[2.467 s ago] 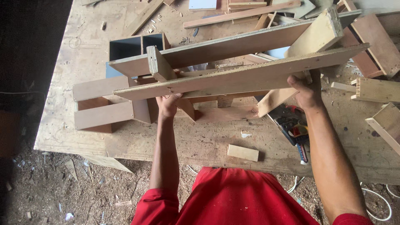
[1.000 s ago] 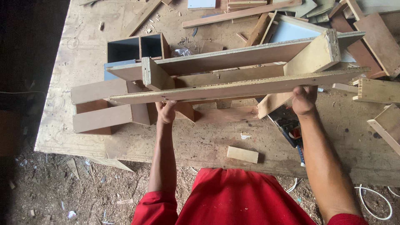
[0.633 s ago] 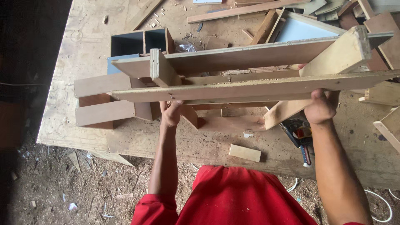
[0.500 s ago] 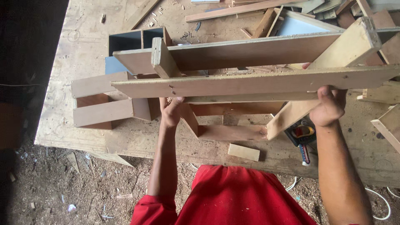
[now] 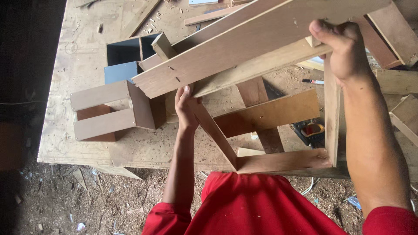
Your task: The person assembles a wooden box by fitting side panels and a bottom piece into a frame, then inserts a small wooden divider. They mark the divider with a marker and secure it with nails using a hammer. The person also handles a plastic bag of nails and positions additional wooden components.
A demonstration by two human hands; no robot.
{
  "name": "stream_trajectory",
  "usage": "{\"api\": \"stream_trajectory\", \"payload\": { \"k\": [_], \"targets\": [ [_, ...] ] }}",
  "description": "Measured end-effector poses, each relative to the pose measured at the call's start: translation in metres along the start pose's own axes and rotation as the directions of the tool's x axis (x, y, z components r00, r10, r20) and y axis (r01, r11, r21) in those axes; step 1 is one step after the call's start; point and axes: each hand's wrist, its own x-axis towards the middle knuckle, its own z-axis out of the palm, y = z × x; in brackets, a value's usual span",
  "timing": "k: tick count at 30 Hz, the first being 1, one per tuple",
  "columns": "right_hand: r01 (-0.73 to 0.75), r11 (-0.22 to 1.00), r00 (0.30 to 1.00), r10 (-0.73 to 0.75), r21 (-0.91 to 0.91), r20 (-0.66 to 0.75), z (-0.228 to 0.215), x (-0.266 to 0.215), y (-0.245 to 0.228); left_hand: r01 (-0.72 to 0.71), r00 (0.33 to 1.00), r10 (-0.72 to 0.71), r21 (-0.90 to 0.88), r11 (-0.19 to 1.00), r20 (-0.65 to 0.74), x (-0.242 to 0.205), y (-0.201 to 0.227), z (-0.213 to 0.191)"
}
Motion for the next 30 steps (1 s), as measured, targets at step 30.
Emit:
{"api": "stream_trajectory", "payload": {
  "k": [30],
  "targets": [
    [0.007,0.682,0.758,0.473,-0.731,0.449,0.131,0.122,0.041,0.322,0.576,-0.653,-0.598,0.734,-0.492,-0.142,-0.104,0.055]
  ]
}}
